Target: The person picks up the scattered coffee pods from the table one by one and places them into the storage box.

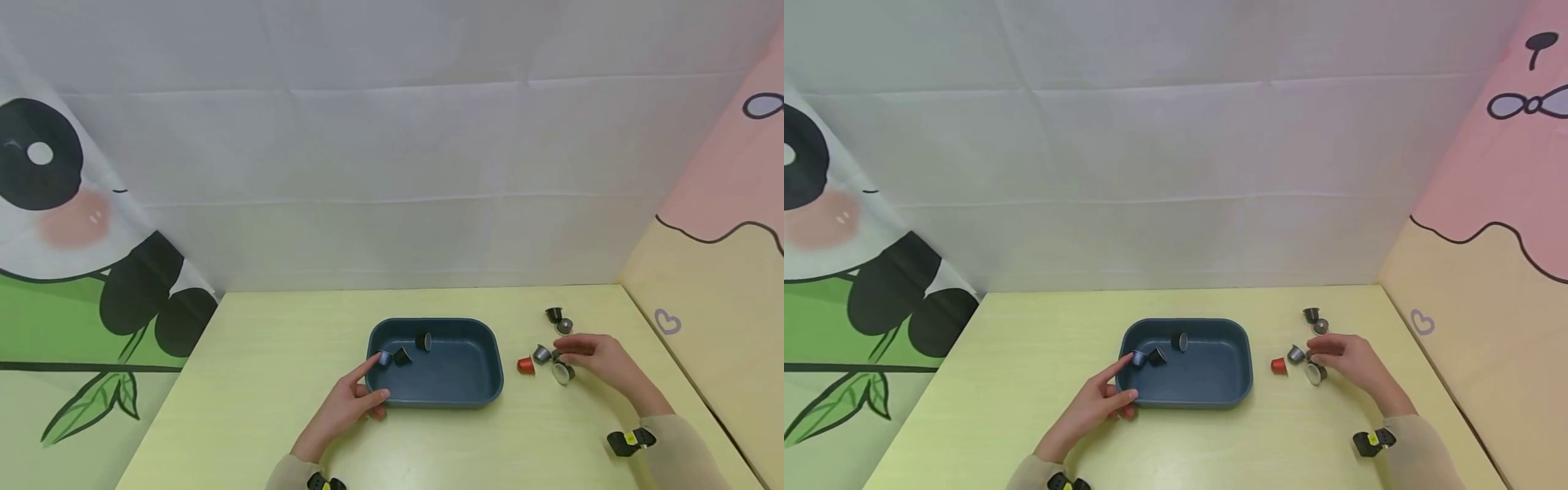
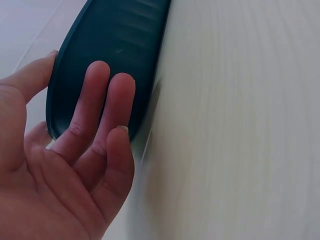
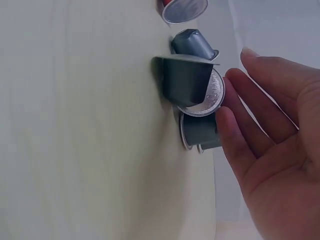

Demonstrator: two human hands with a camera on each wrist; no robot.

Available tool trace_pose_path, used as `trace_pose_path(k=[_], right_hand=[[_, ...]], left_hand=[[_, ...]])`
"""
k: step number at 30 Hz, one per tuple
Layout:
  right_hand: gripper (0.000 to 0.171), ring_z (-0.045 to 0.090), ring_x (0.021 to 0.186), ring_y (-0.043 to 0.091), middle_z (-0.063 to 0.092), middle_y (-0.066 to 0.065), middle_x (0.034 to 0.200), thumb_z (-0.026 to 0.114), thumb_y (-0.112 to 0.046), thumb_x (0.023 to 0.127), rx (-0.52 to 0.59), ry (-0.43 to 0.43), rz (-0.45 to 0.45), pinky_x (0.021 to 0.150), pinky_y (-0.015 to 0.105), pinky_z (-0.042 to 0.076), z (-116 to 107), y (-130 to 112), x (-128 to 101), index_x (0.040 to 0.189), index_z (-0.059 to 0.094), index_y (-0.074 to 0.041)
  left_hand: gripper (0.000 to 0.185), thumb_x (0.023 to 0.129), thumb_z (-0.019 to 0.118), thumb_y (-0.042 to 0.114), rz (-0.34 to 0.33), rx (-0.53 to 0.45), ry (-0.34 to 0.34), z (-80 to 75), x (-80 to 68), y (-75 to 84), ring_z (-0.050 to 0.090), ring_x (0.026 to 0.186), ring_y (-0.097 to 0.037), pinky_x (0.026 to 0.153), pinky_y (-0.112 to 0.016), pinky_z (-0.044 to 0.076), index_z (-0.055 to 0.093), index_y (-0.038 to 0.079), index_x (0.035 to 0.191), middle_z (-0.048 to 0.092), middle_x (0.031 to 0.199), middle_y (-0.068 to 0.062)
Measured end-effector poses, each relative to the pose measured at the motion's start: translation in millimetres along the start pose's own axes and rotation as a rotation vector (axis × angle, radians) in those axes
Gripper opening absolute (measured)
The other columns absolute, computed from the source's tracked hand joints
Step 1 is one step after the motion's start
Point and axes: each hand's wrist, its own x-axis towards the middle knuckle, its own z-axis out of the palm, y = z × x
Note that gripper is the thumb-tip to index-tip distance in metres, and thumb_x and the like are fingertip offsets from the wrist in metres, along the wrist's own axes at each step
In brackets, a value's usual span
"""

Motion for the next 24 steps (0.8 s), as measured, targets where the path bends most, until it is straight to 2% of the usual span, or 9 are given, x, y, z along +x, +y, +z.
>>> trace_pose_path(k=[8,10,13,16,20,24], right_hand=[[0.038,0.067,0.101,0.009,0.069,0.017,0.120,0.074,-0.020,0.092,-0.015,0.032,0.043,0.081,0.021,0.050,-2,5,-15,0.124,0.068,0.000],[0.039,0.067,0.103,0.013,0.066,0.018,0.124,0.075,-0.022,0.091,-0.029,0.042,0.067,0.081,0.021,0.049,-1,7,-17,0.124,0.068,-0.002],[0.038,0.068,0.105,0.027,0.062,0.022,0.129,0.076,-0.022,0.090,-0.056,0.051,0.087,0.079,0.022,0.050,3,10,-18,0.122,0.070,-0.002],[0.036,0.067,0.105,0.035,0.062,0.024,0.128,0.076,-0.020,0.090,-0.086,0.049,0.077,0.076,0.023,0.052,7,14,-18,0.120,0.070,-0.001],[0.035,0.068,0.103,0.036,0.066,0.023,0.122,0.077,-0.017,0.089,-0.091,0.051,0.062,0.073,0.023,0.053,11,20,-17,0.119,0.070,0.000],[0.037,0.067,0.103,0.038,0.063,0.026,0.124,0.077,-0.014,0.089,-0.078,0.040,0.040,0.074,0.024,0.054,12,21,-14,0.121,0.069,0.001]], left_hand=[[0.075,0.095,0.071,0.016,-0.005,-0.001,0.003,-1.0,0.5,0.3,0.071,0.073,-0.042,0.054,-0.028,0.043,0.030,0.015,0.158,0.069,0.074,-0.022],[0.075,0.095,0.071,0.016,-0.009,0.000,0.006,-1.0,0.5,0.2,0.071,0.072,-0.042,0.053,-0.028,0.042,0.030,0.015,0.158,0.069,0.074,-0.022],[0.075,0.095,0.071,0.017,-0.013,0.002,0.011,-0.7,0.1,0.6,0.071,0.072,-0.041,0.053,-0.028,0.042,0.031,0.016,0.158,0.069,0.074,-0.022],[0.075,0.095,0.071,0.016,-0.009,-0.001,0.009,-0.2,0.3,0.6,0.071,0.072,-0.042,0.053,-0.028,0.041,0.030,0.015,0.158,0.069,0.074,-0.022],[0.075,0.094,0.071,0.016,-0.011,-0.001,0.006,0.3,0.4,1.2,0.071,0.072,-0.041,0.053,-0.027,0.041,0.031,0.015,0.158,0.069,0.074,-0.022],[0.075,0.094,0.071,0.017,-0.015,-0.002,0.004,0.7,0.3,1.7,0.071,0.072,-0.040,0.052,-0.027,0.041,0.031,0.015,0.158,0.069,0.074,-0.022]])
